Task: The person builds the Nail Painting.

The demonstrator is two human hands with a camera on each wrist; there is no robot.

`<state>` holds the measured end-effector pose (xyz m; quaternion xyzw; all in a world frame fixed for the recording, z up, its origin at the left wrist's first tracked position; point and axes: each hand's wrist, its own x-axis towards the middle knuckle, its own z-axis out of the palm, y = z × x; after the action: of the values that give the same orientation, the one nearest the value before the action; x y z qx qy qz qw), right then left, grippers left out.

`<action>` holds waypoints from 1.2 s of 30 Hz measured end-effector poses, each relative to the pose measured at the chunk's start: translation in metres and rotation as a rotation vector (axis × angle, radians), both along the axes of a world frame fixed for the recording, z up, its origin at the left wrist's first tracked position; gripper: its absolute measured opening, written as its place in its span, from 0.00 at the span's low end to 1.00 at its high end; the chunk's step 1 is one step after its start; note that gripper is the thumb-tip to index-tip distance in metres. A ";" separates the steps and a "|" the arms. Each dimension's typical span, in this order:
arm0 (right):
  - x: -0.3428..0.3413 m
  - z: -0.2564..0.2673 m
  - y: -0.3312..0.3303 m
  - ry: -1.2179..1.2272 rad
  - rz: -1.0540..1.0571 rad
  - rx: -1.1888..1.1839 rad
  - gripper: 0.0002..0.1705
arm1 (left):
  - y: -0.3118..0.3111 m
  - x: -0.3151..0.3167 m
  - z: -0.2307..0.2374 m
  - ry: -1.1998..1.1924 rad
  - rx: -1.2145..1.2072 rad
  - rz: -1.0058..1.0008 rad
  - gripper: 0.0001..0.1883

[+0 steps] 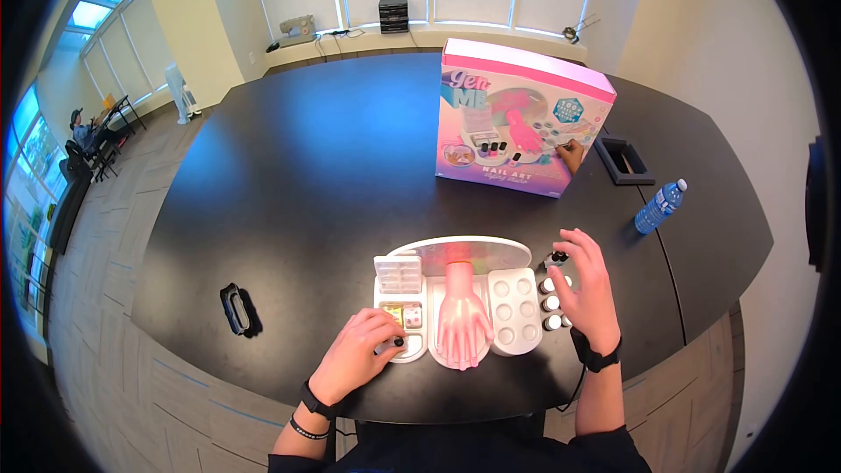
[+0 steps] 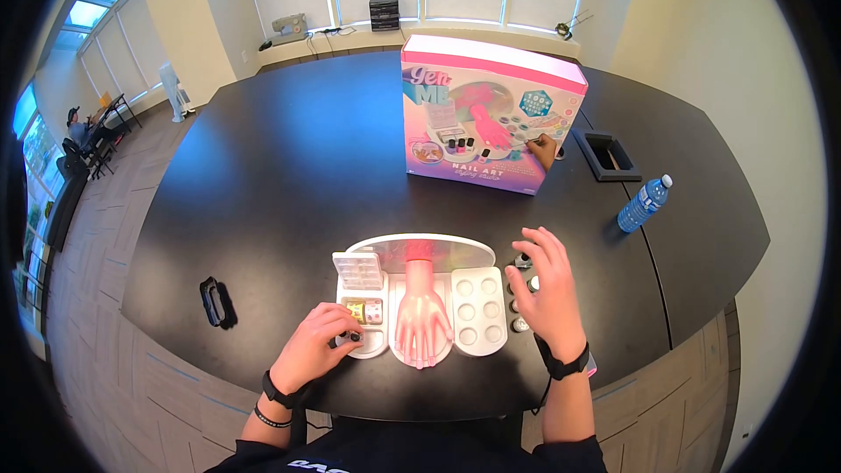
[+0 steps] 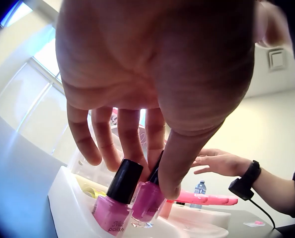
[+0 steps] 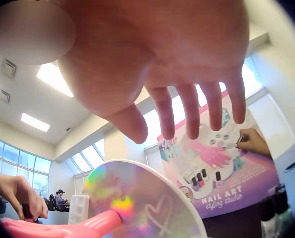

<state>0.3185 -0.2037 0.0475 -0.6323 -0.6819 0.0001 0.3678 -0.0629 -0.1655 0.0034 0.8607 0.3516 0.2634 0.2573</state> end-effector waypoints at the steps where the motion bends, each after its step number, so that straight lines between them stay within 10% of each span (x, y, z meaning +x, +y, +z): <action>1: 0.006 -0.005 0.002 0.000 -0.001 0.000 0.21 | 0.000 0.000 -0.002 0.011 -0.002 0.008 0.11; 36: 0.058 -0.081 0.029 -0.015 -0.293 -0.218 0.21 | 0.002 -0.001 -0.008 0.057 -0.021 0.063 0.17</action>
<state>0.3769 -0.1746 -0.0334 -0.7608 -0.5814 0.0157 0.2878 -0.0640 -0.1637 -0.0049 0.8537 0.3884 0.2431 0.2475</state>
